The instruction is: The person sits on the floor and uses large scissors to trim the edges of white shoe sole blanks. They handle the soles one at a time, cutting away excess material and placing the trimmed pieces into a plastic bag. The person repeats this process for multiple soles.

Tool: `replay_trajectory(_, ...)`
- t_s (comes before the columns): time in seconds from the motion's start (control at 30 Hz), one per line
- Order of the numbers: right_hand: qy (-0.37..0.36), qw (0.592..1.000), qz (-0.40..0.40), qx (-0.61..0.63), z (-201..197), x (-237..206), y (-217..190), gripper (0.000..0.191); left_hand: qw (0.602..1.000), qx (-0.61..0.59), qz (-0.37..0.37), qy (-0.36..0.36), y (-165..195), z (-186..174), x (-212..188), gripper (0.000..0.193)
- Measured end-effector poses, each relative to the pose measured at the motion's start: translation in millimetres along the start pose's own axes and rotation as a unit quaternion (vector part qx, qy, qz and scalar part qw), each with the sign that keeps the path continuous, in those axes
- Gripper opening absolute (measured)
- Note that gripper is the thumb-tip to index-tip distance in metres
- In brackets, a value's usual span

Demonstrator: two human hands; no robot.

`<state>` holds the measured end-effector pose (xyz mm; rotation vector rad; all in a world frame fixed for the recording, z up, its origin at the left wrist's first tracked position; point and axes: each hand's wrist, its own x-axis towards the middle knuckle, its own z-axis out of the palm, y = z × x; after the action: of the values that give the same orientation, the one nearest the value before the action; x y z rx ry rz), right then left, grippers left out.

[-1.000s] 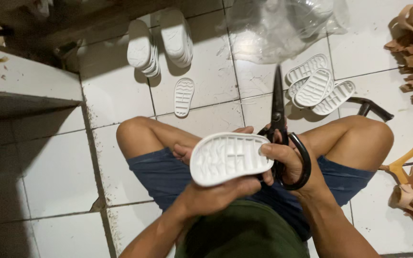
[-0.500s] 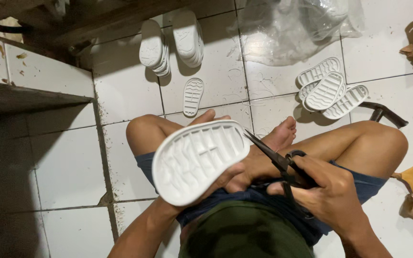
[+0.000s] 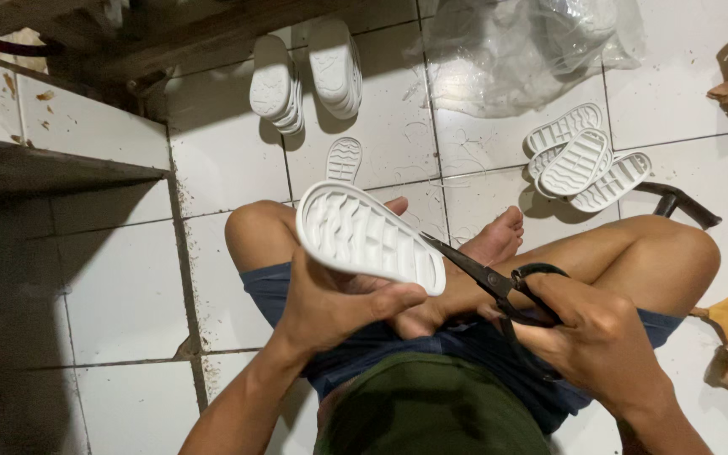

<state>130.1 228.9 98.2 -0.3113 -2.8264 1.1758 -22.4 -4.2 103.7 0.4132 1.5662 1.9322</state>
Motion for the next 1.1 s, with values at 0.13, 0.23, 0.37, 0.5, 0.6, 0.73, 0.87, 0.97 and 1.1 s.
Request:
replay_trajectory(0.13, 0.033, 0.997, -0.061, 0.022, 6.8, 3.1, -1.5, 0.040, 0.999, -0.017, -0.025, -0.040, 2.7, -3.9, 2.9, 0.082)
replay_trajectory(0.23, 0.007, 1.000, 0.019, 0.010, 12.2, 5.1, -8.4, 0.030, 0.980, -0.052, -0.176, -0.074, 9.7, -3.9, 0.6, 0.096)
replay_trajectory(0.37, 0.037, 0.999, 0.015, 0.031, 15.7, 10.9, -20.2, 0.027, 0.979, -0.031, -0.135, -0.146, 20.3, -8.1, 4.0, 0.089)
replay_trajectory(0.5, 0.068, 0.997, -0.017, 0.026, 22.3, 19.3, -27.9, 0.030, 0.956, 0.154, -0.126, -0.215, 20.2, -9.8, 10.8, 0.067)
replay_trajectory(0.6, 0.088, 0.996, -0.021, 0.003, 24.8, 24.4, -19.9, 0.032, 0.964, 0.118, -0.111, -0.213, 9.3, -12.8, 16.6, 0.063)
replay_trajectory(0.73, 0.042, 0.986, 0.060, 0.151, 36.1, 21.9, 7.5, 0.032, 0.980, 0.037, -0.052, -0.187, -18.1, -21.4, 21.2, 0.050)
replay_trajectory(0.87, -0.044, 0.877, 0.268, 0.396, 79.5, 5.0, 34.0, 0.028, 0.987, -0.027, -0.123, -0.101, -64.4, -17.2, 17.6, 0.039)
replay_trajectory(0.97, -0.029, 0.810, 0.277, 0.515, 118.2, -8.1, 51.3, 0.024, 0.991, 0.005, -0.076, -0.106, -108.3, -11.9, 29.3, 0.043)
replay_trajectory(1.1, 0.074, 0.771, 0.300, 0.557, 134.1, -11.4, 85.4, 0.023, 0.991, -0.063, -0.120, -0.015, -154.8, -36.9, 58.8, 0.059)
